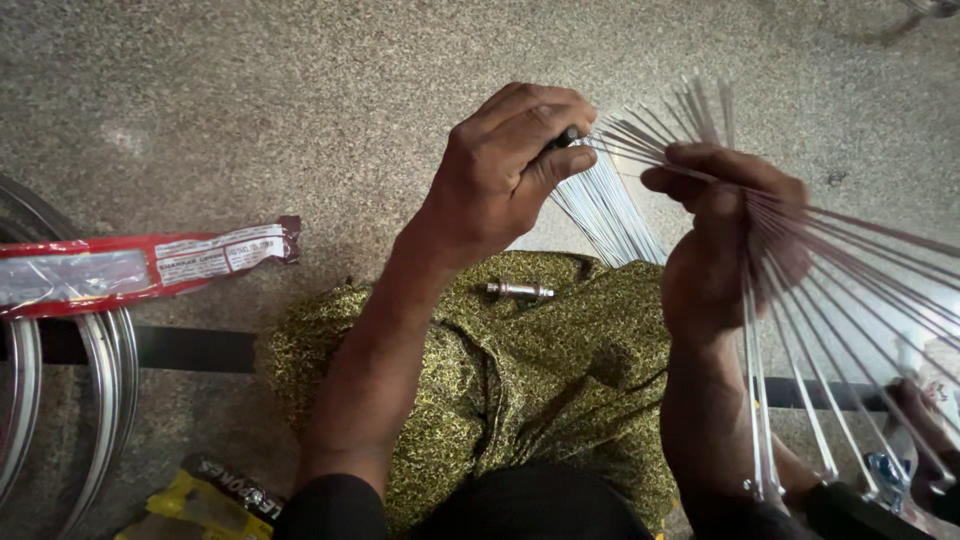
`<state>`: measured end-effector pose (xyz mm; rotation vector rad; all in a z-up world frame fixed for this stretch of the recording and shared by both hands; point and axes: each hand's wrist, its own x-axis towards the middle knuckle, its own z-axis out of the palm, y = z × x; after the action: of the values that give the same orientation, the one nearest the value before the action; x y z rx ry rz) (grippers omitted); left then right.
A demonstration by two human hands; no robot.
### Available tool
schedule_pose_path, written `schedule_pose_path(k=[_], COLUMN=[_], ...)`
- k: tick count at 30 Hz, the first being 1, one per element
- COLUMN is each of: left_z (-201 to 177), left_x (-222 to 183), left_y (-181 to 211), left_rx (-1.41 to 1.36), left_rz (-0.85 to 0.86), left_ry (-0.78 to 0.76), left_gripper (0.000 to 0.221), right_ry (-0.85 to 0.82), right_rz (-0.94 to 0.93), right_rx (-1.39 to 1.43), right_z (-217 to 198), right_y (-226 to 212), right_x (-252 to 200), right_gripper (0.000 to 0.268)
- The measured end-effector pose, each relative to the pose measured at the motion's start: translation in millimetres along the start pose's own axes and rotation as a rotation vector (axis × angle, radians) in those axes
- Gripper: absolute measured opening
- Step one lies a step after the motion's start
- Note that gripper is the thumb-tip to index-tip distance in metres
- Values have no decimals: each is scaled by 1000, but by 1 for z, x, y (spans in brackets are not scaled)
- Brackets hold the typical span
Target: The person unboxes and organizes bundles of bicycle spokes by hand, removing them from plastic and paper packaging while sitting on the floor.
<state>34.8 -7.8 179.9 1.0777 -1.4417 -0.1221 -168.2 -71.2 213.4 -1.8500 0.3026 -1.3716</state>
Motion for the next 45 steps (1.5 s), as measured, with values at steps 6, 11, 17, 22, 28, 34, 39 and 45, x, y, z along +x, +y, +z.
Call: schedule_pose_path(k=[6,11,17,22,28,34,39,45], left_z=[-2,0,5,5,4,11,23,30], left_x=[-1,-2,-1,-2,-3,-6,-4,-7], left_y=[2,1,-1,0,0,-11,-21,-19], left_rx=[-24,0,-13,-29,-9,-48,-499,-608], left_rz=[0,16,-3,-15,-4,-26,-305,-149], left_ry=[-6,2,-13,-19,-12,16,142,182], left_gripper=[22,23,21,22,21,24,29,19], right_ry=[31,37,28,35,-16,-290,-555,-32], right_rz=[-10,-43,-50,-26,-11,-45,420,80], right_rx=[-67,-83,4,-28,-118,-319,-318,-27], right_z=[1,2,-2,0,4,4,-9,-2], right_y=[-2,1,3,3,-6,-5,-6,3], right_x=[-4,-6,0,-3,3,25,17,-2], right_gripper=[27,25,24,22,25,23,26,28])
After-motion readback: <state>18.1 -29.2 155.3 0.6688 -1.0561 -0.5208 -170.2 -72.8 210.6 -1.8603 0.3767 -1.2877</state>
